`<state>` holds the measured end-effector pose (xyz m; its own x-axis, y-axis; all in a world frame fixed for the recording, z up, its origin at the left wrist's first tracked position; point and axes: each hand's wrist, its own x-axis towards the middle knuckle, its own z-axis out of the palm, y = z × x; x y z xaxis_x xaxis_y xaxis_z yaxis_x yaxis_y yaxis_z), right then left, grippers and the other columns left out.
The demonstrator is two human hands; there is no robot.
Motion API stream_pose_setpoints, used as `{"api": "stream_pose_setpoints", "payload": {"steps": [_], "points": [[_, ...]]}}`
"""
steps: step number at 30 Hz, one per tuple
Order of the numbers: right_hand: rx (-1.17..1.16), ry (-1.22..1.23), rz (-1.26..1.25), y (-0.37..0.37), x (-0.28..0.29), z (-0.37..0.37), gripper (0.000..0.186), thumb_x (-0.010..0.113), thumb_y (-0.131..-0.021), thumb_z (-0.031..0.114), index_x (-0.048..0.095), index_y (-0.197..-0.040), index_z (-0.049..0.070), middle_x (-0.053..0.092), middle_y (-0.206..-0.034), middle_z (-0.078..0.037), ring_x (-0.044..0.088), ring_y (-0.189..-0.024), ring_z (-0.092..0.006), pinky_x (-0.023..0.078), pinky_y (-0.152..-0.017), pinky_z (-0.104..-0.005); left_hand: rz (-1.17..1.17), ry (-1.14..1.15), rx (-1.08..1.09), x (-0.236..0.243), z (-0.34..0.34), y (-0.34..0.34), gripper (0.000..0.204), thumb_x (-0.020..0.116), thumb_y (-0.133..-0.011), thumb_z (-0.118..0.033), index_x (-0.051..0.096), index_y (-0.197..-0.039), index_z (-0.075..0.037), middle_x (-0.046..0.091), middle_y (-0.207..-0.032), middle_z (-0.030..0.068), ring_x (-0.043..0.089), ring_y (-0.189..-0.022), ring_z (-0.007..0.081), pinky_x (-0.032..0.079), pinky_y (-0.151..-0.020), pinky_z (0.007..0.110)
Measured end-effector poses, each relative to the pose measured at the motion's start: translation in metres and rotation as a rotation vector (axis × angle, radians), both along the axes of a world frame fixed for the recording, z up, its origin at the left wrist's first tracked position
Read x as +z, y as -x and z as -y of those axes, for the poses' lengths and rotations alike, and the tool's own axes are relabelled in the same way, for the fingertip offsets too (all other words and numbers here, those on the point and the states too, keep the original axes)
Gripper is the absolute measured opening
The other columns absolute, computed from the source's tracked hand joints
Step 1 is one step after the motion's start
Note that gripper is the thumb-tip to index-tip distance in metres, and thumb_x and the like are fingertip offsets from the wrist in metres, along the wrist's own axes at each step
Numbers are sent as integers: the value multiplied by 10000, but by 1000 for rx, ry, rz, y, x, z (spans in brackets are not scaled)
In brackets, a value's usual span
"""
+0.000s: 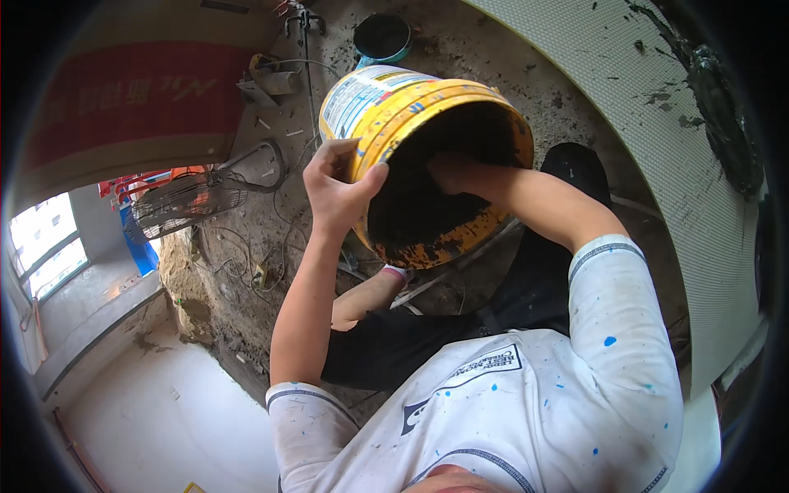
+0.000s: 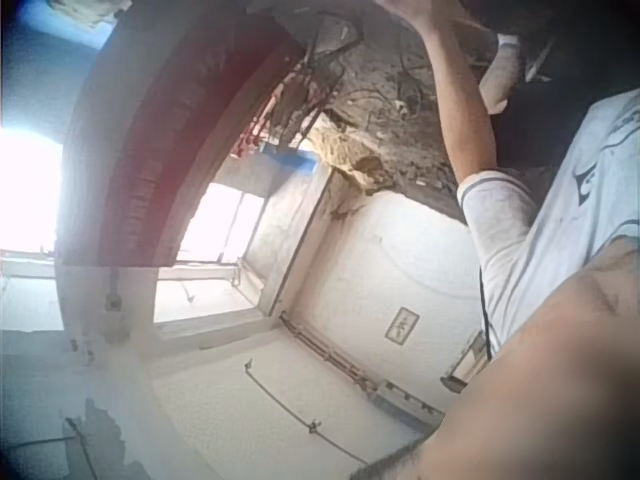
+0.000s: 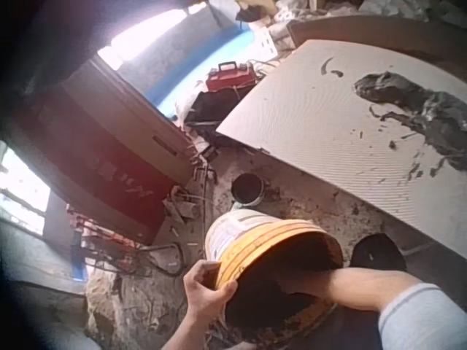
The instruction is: Spreading mortar onto the back of a large ceramic tile using a trowel.
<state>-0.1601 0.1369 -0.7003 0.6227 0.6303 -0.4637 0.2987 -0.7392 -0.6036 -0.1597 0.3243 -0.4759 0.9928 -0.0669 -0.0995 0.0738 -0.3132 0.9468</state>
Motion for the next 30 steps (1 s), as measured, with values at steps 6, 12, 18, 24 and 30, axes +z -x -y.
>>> {"api": "stream_pose_setpoints", "payload": {"steps": [6, 12, 18, 24, 30], "points": [[-54, -137, -85, 19, -12, -39, 288, 711, -917, 159, 815, -1128, -6, 769, -1178, -281, 741, -1170, -430, 601, -1021, -502, 26, 106, 19, -6, -30, 15, 529, 962, -841, -170, 671, -1209, 75, 740, -1153, 89, 698, -1060, 126, 549, -1007, 298], [-120, -248, -83, 45, -37, -63, 277, 731, -867, 128, 807, -1082, -29, 765, -1140, -275, 744, -1126, -435, 611, -982, -503, 56, 76, -23, -9, -12, 17, 504, 954, -852, -143, 674, -1210, 75, 737, -1152, 89, 699, -1063, 128, 548, -1011, 301], [-290, -398, -89, 60, 15, -62, 279, 744, -839, 156, 808, -1056, -7, 754, -1105, -300, 747, -1079, -458, 616, -971, -517, 61, 54, 50, -3, -11, 14, 479, 942, -875, -149, 690, -1213, 78, 754, -1132, 91, 706, -1025, 123, 560, -964, 290], [-312, -359, -85, 57, 91, -14, 241, 706, -880, 136, 790, -1068, 9, 766, -1071, -294, 744, -1082, -480, 619, -956, -541, 83, 13, 111, 3, -25, -14, 377, 902, -952, -176, 716, -1161, 76, 772, -1034, 53, 688, -893, 73, 559, -837, 248], [-340, -203, 60, 35, 208, 76, 262, 771, -924, 187, 693, -1091, 1, 763, -1004, -281, 740, -1037, -486, 600, -883, -553, 42, 137, 222, 6, -68, -54, 373, 869, -987, -258, 756, -1116, 73, 780, -1005, 55, 690, -883, 82, 561, -823, 252]]}}
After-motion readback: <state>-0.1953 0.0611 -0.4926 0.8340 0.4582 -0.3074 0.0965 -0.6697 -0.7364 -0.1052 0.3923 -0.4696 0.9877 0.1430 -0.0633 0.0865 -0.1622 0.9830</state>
